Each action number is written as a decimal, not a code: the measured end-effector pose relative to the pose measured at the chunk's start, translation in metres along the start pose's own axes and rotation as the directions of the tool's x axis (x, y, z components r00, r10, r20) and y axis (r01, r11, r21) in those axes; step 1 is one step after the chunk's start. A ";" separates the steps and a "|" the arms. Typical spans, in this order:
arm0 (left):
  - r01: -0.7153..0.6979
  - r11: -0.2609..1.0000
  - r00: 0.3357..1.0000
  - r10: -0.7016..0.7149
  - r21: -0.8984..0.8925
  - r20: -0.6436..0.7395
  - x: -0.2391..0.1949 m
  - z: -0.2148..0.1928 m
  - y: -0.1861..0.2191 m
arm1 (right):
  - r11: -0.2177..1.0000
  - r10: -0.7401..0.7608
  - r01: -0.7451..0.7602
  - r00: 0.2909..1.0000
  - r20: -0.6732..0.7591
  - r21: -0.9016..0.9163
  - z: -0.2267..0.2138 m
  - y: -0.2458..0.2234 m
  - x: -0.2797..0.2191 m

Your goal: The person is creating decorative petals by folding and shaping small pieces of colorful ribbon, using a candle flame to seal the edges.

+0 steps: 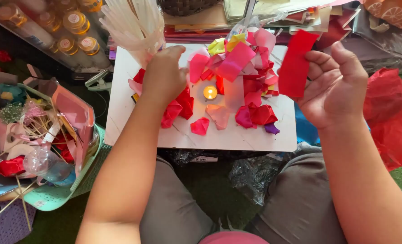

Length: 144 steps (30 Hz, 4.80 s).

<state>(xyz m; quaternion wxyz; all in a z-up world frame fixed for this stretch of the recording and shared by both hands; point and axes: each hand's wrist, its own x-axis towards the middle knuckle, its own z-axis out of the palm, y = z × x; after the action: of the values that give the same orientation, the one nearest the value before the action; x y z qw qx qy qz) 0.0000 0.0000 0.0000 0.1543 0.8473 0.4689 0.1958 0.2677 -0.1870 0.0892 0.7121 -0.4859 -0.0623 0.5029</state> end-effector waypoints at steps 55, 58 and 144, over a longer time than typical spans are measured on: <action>-0.348 0.598 0.906 0.018 -0.722 -0.422 -0.058 -0.094 0.046 | -0.606 -0.055 0.597 0.627 0.777 -0.525 -0.044 0.130 0.122; -0.357 0.595 0.901 0.016 -0.720 -0.434 -0.058 -0.094 0.044 | -0.589 -0.040 0.594 0.655 0.754 -0.548 -0.043 0.125 0.119; 0.153 0.181 0.986 0.031 -0.971 0.162 -0.065 -0.029 0.109 | 0.924 0.028 0.130 0.915 0.403 -0.359 0.029 0.050 -0.030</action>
<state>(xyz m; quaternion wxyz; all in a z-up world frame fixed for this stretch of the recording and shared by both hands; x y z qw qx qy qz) 0.0347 -0.1097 0.0619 0.7008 0.5451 0.2565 0.3819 0.2037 -0.1903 0.0788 0.5900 -0.4989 -0.3156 0.5508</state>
